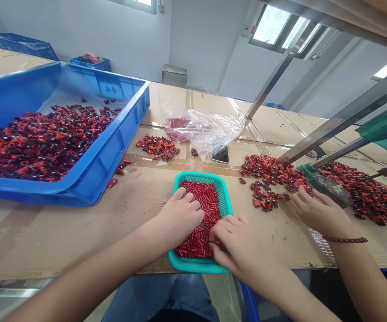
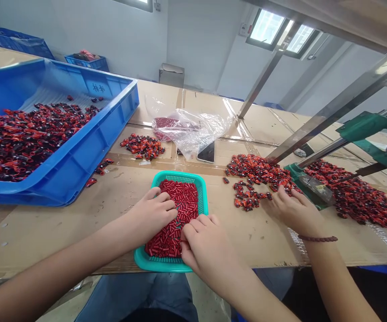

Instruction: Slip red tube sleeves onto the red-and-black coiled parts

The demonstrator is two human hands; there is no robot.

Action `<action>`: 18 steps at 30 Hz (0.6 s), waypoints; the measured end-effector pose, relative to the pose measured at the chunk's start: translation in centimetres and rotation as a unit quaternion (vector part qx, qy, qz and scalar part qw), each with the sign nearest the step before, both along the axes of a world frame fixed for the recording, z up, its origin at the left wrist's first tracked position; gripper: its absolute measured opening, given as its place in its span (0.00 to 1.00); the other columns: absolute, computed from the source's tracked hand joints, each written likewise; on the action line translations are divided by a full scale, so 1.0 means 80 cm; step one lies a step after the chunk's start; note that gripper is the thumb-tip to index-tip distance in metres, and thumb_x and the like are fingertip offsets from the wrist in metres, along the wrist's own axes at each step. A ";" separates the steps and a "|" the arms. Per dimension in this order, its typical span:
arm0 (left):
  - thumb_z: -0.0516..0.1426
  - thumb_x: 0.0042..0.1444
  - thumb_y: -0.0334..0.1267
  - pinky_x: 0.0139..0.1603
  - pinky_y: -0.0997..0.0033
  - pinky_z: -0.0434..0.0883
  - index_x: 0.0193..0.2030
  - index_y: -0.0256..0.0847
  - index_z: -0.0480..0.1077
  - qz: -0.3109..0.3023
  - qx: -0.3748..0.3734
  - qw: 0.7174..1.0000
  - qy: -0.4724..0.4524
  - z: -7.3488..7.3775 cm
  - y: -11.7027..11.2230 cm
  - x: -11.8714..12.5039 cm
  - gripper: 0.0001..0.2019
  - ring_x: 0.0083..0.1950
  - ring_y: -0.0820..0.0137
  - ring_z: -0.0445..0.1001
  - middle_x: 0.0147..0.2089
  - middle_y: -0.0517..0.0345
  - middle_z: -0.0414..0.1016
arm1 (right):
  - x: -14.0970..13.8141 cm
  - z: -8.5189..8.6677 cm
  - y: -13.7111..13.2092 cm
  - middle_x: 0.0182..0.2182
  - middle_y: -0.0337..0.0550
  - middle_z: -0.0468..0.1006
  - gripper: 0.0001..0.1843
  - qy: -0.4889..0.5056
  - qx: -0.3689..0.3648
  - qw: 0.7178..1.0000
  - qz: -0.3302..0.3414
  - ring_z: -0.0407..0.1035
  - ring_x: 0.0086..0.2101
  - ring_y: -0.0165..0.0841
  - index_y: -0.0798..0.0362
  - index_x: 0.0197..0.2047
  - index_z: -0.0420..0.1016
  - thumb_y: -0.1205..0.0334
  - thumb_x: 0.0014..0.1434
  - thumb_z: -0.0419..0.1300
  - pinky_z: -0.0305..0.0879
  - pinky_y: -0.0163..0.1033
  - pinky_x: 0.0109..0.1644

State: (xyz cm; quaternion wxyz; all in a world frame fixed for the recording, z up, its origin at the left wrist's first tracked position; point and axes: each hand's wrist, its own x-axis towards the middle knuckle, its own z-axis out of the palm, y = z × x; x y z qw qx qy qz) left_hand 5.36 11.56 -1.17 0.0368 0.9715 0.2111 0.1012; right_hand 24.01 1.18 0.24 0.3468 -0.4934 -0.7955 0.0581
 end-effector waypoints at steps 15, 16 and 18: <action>0.69 0.58 0.28 0.44 0.79 0.78 0.47 0.52 0.83 0.061 -0.600 0.670 -0.434 0.018 -0.074 -0.049 0.14 0.41 0.77 0.75 0.50 0.60 0.74 | -0.021 0.017 -0.037 0.41 0.39 0.83 0.08 0.352 -0.215 0.911 0.017 0.80 0.41 0.31 0.41 0.48 0.83 0.62 0.71 0.63 0.77 0.31 0.44; 0.69 0.57 0.27 0.44 0.79 0.78 0.45 0.52 0.83 0.067 -0.612 0.652 -0.443 0.019 -0.081 -0.049 0.15 0.41 0.76 0.76 0.49 0.60 0.75 | -0.025 0.021 -0.038 0.41 0.38 0.84 0.09 0.356 -0.223 0.907 0.023 0.80 0.42 0.31 0.40 0.49 0.83 0.63 0.71 0.63 0.77 0.31 0.45; 0.69 0.56 0.25 0.41 0.80 0.77 0.43 0.51 0.83 0.083 -0.615 0.635 -0.460 0.021 -0.091 -0.050 0.14 0.39 0.76 0.76 0.44 0.62 0.76 | -0.031 0.029 -0.040 0.41 0.37 0.84 0.10 0.357 -0.222 0.907 0.026 0.80 0.41 0.30 0.39 0.49 0.82 0.65 0.71 0.63 0.78 0.31 0.45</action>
